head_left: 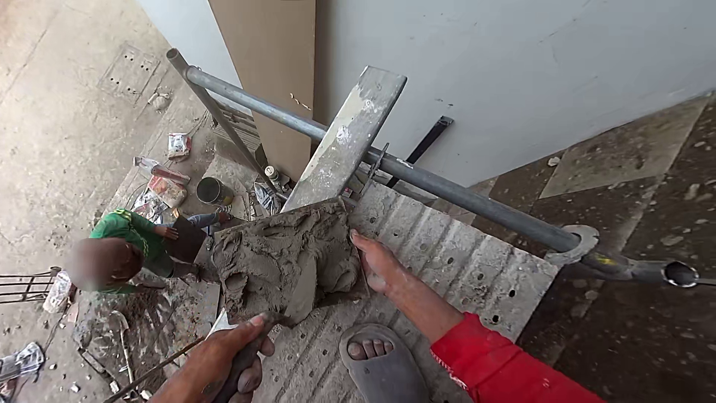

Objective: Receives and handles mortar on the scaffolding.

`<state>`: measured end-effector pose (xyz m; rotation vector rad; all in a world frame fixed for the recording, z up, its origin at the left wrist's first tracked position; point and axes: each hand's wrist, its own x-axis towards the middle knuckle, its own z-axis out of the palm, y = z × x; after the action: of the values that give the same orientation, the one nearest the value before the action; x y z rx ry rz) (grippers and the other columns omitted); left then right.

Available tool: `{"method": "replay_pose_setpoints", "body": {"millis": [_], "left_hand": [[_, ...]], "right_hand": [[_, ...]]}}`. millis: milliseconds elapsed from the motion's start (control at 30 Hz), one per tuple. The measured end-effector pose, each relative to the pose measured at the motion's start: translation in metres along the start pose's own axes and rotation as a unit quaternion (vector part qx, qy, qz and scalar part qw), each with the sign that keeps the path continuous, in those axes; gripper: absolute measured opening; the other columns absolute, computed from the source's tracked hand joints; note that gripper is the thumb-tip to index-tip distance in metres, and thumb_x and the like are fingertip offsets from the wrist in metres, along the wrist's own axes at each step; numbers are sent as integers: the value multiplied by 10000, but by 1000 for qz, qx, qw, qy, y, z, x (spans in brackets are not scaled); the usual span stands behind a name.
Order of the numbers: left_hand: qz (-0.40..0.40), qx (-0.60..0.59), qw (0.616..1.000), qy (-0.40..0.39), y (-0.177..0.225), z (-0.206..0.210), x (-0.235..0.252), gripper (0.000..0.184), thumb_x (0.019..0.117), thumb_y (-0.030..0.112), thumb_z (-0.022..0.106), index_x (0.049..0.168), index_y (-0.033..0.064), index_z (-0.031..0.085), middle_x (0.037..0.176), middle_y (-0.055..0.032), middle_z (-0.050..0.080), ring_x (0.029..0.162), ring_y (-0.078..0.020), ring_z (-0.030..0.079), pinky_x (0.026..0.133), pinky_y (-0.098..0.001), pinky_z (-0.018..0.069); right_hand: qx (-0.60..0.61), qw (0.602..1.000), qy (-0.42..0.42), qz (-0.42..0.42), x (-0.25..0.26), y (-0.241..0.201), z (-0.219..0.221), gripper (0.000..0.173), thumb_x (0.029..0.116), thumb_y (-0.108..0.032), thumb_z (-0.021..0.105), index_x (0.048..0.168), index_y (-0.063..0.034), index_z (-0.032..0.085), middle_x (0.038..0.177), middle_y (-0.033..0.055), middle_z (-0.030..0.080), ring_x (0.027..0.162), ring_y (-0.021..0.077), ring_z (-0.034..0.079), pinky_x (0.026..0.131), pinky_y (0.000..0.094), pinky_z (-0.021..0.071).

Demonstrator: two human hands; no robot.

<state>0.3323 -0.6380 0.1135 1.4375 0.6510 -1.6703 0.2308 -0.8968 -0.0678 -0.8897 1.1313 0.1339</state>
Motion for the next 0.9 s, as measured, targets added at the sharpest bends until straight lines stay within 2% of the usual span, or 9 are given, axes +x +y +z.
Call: {"method": "replay_pose_setpoints", "body": {"millis": [200, 300, 367, 467, 567, 667, 733, 833, 900], "left_hand": [[-1, 9, 1000, -9, 5, 28, 12, 507, 1115, 465, 317, 1059, 49, 601, 565, -5, 466, 377, -108, 490, 359, -272, 493], [47, 200, 978, 34, 11, 36, 17, 470, 1106, 468, 391, 1093, 59, 622, 578, -18, 508, 393, -114, 495, 375, -258, 474], [107, 451, 882, 81, 15, 34, 10, 487, 1081, 516, 406, 1058, 93, 646, 621, -23, 548, 471, -152, 538, 455, -322, 485], [182, 689, 676, 190, -1, 35, -24, 560, 1040, 584, 419, 983, 80, 656, 673, -144, 615, 644, -370, 664, 557, -563, 517], [268, 771, 507, 279, -25, 17, -29, 473, 1035, 509, 450, 908, 101, 653, 607, -99, 593, 529, -326, 646, 434, -484, 483], [320, 771, 428, 345, -18, -5, -12, 423, 1017, 476, 467, 862, 124, 645, 578, -56, 555, 477, -272, 616, 389, -432, 466], [270, 764, 476, 343, -5, -5, -10, 459, 1039, 508, 439, 910, 121, 650, 622, -73, 594, 554, -292, 661, 457, -455, 506], [112, 664, 694, 256, 15, -8, -18, 532, 1058, 577, 403, 1052, 100, 637, 791, -133, 635, 791, -339, 672, 702, -549, 531], [100, 567, 792, 204, 11, -33, -22, 528, 1046, 583, 444, 990, 99, 645, 729, -91, 591, 668, -266, 614, 650, -501, 512]], "right_hand": [[1, 1000, -12, -2, 3, 0, 0, 550, 1069, -470, 488, 1496, -125, 511, 1536, 105, 501, 1418, 251, 465, 1145, 537, 391], [11, 1000, -16, -5, 2, -1, 1, 537, 1075, -455, 480, 1487, -113, 516, 1496, 108, 538, 1376, 244, 507, 1119, 515, 422], [18, 1000, -18, -2, -2, -3, 3, 531, 1077, -452, 477, 1479, -108, 517, 1456, 120, 566, 1332, 256, 542, 1086, 515, 453], [18, 1000, -20, 5, -6, -8, 5, 533, 1075, -469, 470, 1479, -125, 521, 1435, 126, 580, 1302, 273, 563, 1052, 536, 472], [21, 1000, -15, 8, -3, -6, 4, 523, 1071, -480, 474, 1456, -133, 541, 1386, 118, 616, 1262, 263, 596, 1021, 524, 503], [23, 1000, -16, -1, 0, -6, 3, 506, 1067, -474, 486, 1433, -132, 563, 1320, 111, 652, 1201, 249, 628, 980, 499, 528], [25, 1000, -10, -3, -1, -5, 3, 501, 1071, -469, 476, 1423, -124, 565, 1287, 116, 667, 1171, 246, 648, 961, 487, 547], [21, 1000, -4, -6, -3, -6, 5, 506, 1084, -449, 452, 1451, -112, 539, 1333, 127, 642, 1207, 249, 629, 993, 490, 529], [14, 1000, 4, -8, -3, -6, 6, 509, 1082, -451, 456, 1442, -100, 538, 1323, 136, 641, 1200, 254, 627, 984, 492, 528]]}}
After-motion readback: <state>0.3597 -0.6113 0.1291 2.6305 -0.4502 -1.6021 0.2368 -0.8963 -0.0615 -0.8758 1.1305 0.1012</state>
